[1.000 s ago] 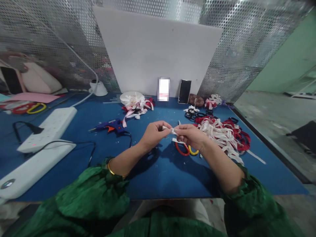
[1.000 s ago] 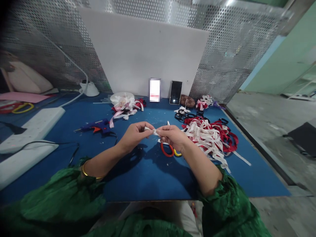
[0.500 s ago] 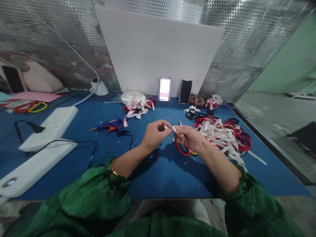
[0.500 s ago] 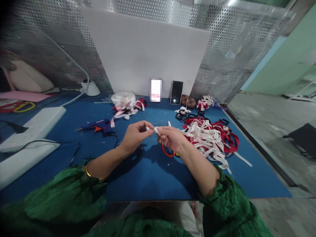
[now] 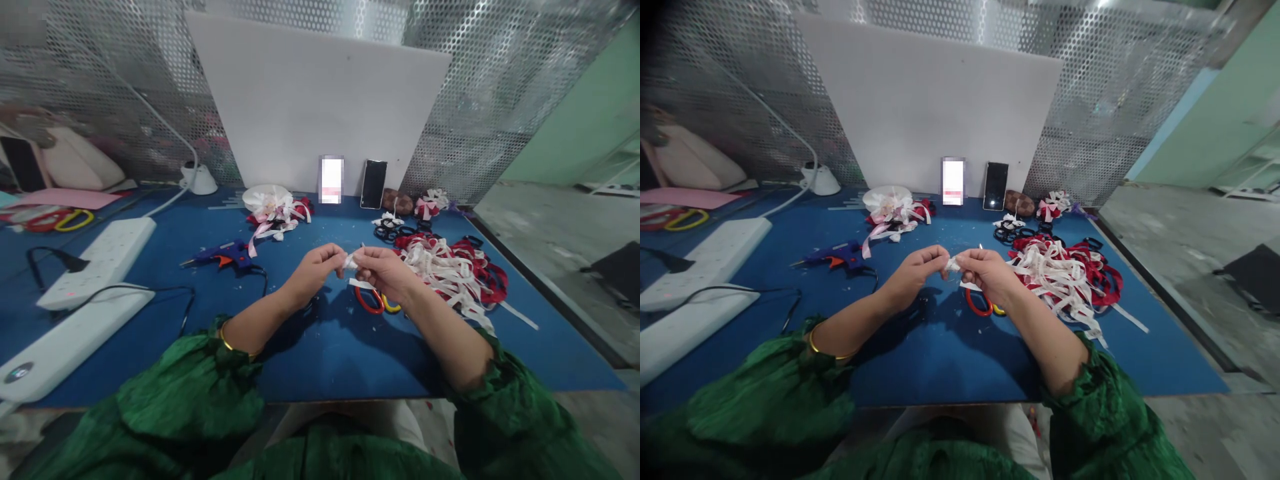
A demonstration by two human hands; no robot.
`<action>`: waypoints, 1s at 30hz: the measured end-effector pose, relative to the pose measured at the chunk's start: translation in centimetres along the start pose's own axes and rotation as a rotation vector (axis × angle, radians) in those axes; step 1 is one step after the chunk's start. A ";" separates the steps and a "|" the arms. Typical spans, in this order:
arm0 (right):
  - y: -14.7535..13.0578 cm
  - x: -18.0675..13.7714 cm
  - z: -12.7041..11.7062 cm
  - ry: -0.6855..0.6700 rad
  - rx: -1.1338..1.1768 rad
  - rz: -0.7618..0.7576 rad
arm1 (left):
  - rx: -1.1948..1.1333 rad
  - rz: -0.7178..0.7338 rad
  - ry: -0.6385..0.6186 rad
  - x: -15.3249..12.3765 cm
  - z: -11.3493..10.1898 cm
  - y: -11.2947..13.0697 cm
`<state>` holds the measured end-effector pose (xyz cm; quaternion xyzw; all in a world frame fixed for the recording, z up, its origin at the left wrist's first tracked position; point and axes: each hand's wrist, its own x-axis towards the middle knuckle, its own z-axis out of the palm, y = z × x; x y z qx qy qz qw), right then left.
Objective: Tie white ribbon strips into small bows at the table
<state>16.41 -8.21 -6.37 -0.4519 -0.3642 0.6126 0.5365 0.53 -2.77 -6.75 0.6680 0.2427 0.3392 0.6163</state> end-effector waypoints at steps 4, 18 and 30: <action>-0.1 -0.1 0.0 -0.042 -0.004 0.021 | -0.240 -0.117 -0.111 0.1 0.0 -0.2; -0.5 -0.7 0.5 -0.019 -0.091 -0.096 | -0.321 -0.121 -0.056 0.1 0.2 -0.1; -0.8 -0.6 0.5 0.185 -0.240 -0.361 | -0.486 -0.064 -0.025 0.3 0.0 0.3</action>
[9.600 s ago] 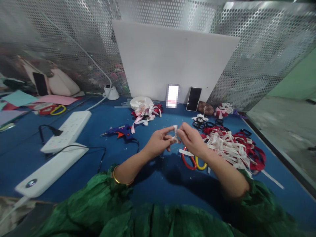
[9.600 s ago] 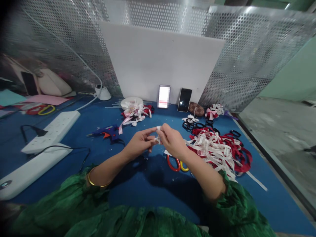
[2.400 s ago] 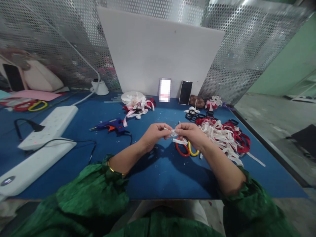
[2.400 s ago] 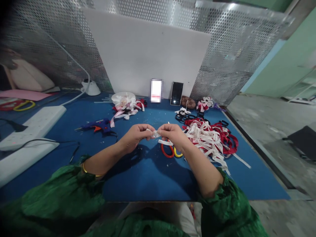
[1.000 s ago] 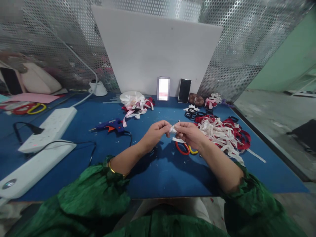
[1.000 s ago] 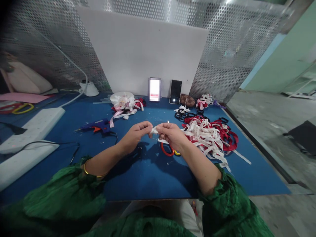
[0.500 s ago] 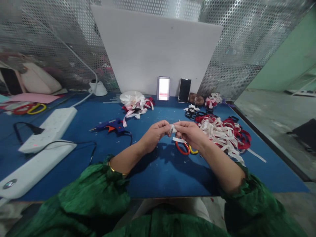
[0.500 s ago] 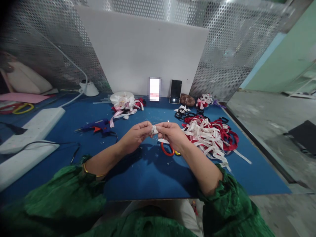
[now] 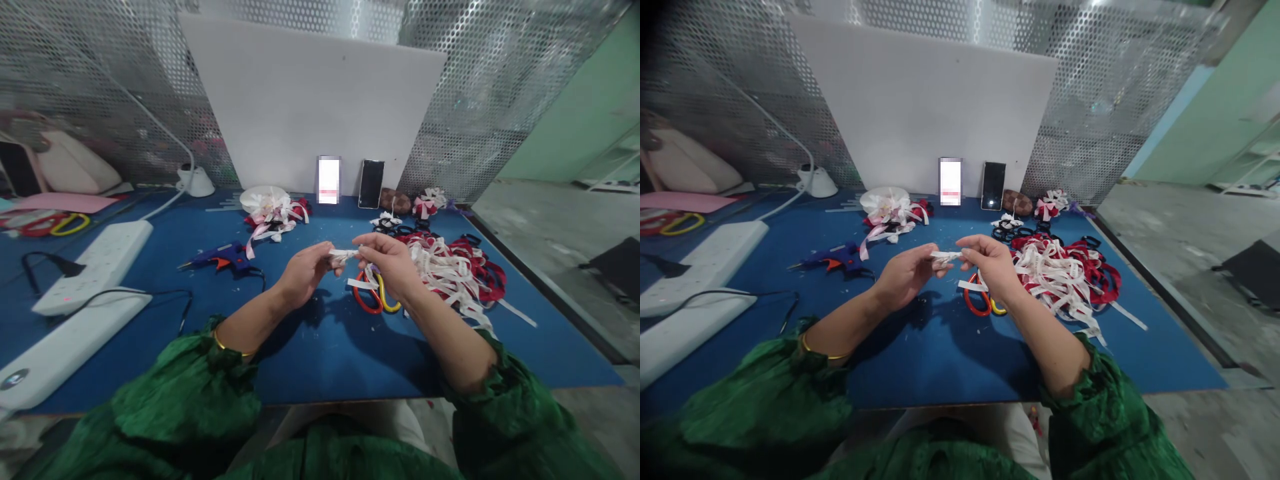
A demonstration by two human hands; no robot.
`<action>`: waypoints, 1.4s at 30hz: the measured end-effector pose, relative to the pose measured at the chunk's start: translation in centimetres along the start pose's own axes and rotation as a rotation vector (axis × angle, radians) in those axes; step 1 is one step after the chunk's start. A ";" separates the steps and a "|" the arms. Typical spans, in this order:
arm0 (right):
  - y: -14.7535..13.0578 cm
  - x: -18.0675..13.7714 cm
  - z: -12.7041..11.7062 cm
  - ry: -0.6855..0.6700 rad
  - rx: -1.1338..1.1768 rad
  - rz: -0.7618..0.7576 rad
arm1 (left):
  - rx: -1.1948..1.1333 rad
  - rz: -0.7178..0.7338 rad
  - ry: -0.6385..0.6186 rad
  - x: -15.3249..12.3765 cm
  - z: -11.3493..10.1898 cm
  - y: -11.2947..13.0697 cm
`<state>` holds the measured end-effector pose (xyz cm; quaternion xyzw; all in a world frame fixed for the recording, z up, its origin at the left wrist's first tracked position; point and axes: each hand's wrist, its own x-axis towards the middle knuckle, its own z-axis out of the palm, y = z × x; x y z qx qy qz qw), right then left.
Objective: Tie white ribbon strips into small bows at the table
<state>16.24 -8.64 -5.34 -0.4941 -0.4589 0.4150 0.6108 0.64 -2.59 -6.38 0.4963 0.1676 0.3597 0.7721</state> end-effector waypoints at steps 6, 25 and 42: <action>0.3 -0.2 0.2 0.002 -0.054 -0.118 | -0.023 0.131 0.155 0.0 0.2 -0.3; 1.1 -0.8 0.7 -0.022 -0.374 -0.153 | 0.279 0.185 0.103 -0.6 0.5 -0.5; 0.9 -1.6 1.3 0.018 -0.750 -0.551 | 0.307 0.274 0.280 -0.8 0.8 -1.0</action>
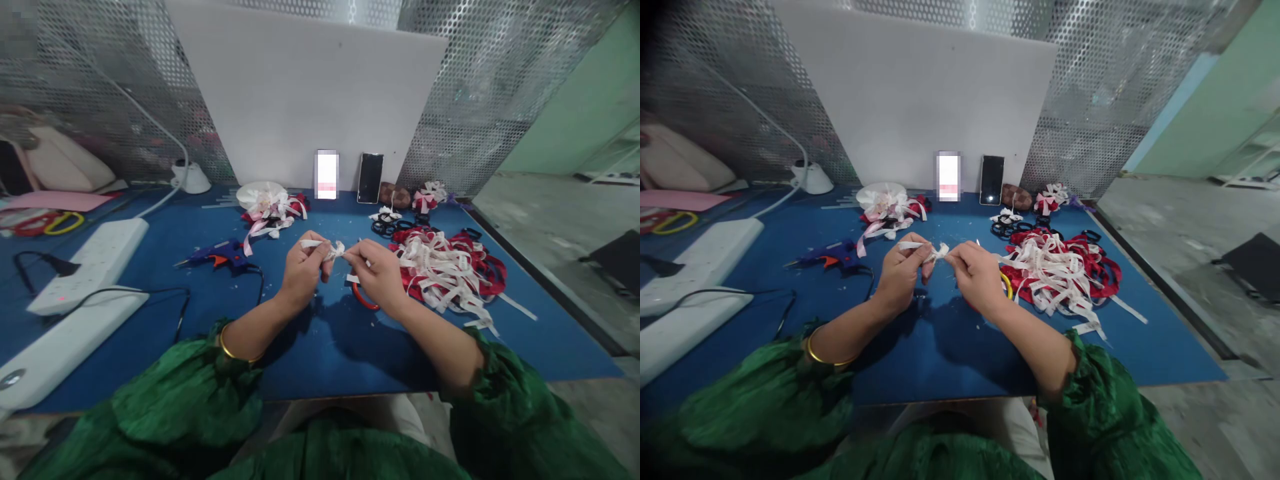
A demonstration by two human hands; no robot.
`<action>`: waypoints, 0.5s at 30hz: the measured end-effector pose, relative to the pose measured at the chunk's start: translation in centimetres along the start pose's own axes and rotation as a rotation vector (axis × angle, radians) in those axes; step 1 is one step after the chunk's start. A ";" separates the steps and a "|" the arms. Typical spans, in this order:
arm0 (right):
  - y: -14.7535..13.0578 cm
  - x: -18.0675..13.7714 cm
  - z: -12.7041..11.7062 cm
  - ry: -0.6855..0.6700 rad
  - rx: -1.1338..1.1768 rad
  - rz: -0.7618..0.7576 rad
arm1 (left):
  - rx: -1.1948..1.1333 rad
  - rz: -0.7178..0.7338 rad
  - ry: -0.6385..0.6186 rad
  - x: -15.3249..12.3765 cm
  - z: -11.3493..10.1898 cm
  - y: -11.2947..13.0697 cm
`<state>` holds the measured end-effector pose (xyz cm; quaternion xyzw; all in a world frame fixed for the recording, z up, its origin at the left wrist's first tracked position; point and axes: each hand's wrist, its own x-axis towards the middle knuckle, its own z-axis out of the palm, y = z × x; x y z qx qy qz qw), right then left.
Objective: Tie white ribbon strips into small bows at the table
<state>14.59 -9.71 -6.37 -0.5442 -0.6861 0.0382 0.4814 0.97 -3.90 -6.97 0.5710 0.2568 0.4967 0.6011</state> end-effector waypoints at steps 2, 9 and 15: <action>-0.1 0.0 0.0 -0.004 -0.008 -0.010 | -0.061 -0.035 0.037 0.1 0.0 -0.1; -0.3 -0.2 0.0 0.009 0.006 -0.015 | -0.150 -0.113 0.115 0.3 0.3 -0.1; 0.2 0.0 0.0 -0.067 -0.006 0.038 | -0.039 -0.185 0.054 1.1 -0.5 -0.3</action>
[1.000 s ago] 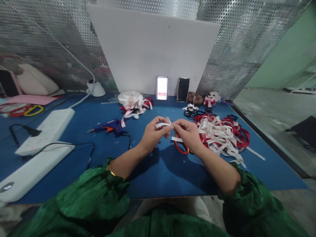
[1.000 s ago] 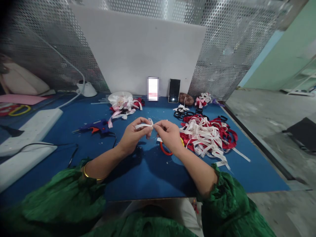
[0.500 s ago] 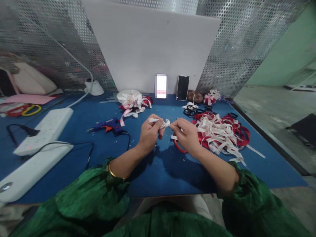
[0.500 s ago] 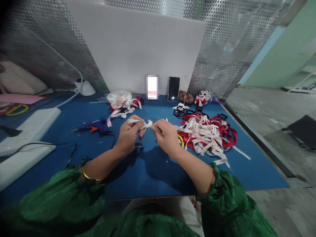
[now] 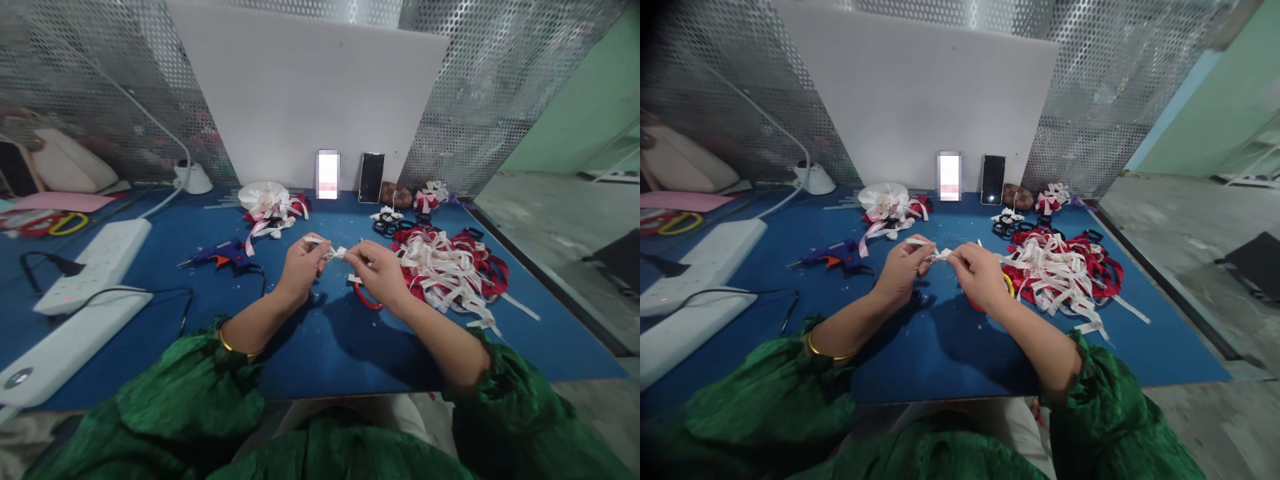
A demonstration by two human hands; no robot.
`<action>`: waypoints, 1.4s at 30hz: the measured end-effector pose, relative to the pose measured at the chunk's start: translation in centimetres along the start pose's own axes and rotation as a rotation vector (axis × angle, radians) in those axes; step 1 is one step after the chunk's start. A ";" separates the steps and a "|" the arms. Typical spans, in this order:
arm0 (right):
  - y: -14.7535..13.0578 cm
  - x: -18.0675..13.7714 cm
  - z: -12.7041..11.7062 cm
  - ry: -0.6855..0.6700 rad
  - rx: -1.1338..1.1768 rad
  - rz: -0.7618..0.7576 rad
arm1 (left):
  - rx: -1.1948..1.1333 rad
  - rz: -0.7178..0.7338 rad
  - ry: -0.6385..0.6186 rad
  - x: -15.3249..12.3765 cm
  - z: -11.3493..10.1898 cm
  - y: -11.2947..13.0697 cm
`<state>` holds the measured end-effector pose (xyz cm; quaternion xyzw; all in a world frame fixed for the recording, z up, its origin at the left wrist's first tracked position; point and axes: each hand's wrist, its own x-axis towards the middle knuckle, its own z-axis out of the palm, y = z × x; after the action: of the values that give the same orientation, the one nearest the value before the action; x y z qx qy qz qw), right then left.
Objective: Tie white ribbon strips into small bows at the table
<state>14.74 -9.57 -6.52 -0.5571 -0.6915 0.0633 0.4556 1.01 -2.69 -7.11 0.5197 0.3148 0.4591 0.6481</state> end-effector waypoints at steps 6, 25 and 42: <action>0.3 0.1 -0.3 0.016 -0.171 -0.093 | 0.051 -0.199 -0.080 0.1 -0.5 -0.1; 1.2 0.1 1.1 0.159 0.326 0.388 | -0.009 -0.319 0.034 -0.7 0.1 -0.3; 1.0 0.2 0.6 -0.005 0.082 0.221 | 0.051 -0.167 -0.164 -0.6 0.1 -1.0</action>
<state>15.04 -8.82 -7.31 -0.6106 -0.6239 0.1426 0.4664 1.13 -3.29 -8.04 0.5437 0.3143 0.3513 0.6944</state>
